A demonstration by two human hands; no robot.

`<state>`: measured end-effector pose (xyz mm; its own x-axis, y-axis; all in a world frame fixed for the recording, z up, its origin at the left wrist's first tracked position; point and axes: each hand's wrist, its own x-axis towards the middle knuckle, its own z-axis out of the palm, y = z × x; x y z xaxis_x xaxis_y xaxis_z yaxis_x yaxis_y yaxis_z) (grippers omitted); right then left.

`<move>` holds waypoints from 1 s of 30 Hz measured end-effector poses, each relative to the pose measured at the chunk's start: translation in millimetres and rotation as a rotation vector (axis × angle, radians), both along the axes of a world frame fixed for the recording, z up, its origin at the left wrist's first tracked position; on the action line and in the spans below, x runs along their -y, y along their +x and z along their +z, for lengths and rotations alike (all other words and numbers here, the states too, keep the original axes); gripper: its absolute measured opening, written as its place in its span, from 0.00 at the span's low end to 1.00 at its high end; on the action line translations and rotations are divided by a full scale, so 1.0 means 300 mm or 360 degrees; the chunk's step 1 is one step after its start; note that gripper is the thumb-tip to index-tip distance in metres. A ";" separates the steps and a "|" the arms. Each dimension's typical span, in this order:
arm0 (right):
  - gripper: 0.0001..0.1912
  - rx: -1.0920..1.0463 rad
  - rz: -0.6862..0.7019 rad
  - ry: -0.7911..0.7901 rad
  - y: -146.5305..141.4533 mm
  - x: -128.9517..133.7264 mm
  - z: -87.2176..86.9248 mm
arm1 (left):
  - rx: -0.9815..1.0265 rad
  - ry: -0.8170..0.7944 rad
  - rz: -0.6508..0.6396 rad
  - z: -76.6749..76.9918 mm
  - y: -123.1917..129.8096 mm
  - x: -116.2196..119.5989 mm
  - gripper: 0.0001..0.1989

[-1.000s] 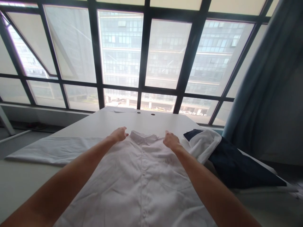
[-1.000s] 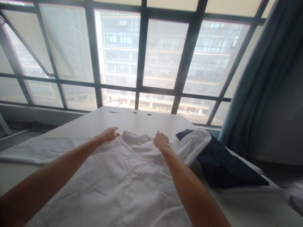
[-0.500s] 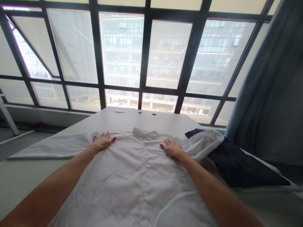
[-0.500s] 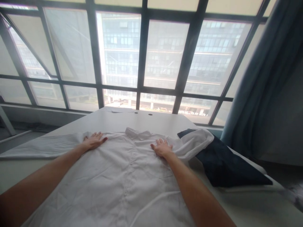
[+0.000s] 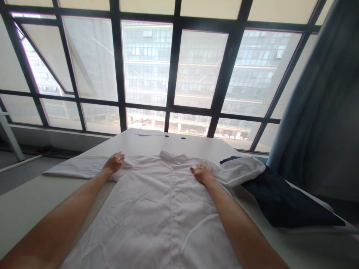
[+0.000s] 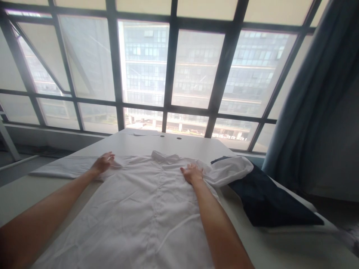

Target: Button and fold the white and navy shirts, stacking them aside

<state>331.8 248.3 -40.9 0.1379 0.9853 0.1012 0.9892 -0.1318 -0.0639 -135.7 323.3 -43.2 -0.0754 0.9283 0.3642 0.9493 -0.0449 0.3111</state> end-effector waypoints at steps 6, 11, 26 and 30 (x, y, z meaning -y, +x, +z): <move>0.26 0.0271 0.0160 0.0495 -0.061 0.105 0.025 | 0.0082 -0.0020 0.0397 0.033 -0.244 0.115 0.23; 0.24 0.0074 0.0119 0.0377 -0.090 0.251 0.086 | 0.0434 0.0287 0.0245 0.025 -0.303 0.167 0.26; 0.27 -0.1438 0.0343 0.0123 -0.043 0.527 0.130 | -0.0540 0.0814 -0.1682 0.152 0.330 0.543 0.15; 0.41 -0.2106 0.0276 -0.0202 -0.060 0.555 0.146 | -0.0805 0.0352 -0.2016 0.077 0.351 0.661 0.22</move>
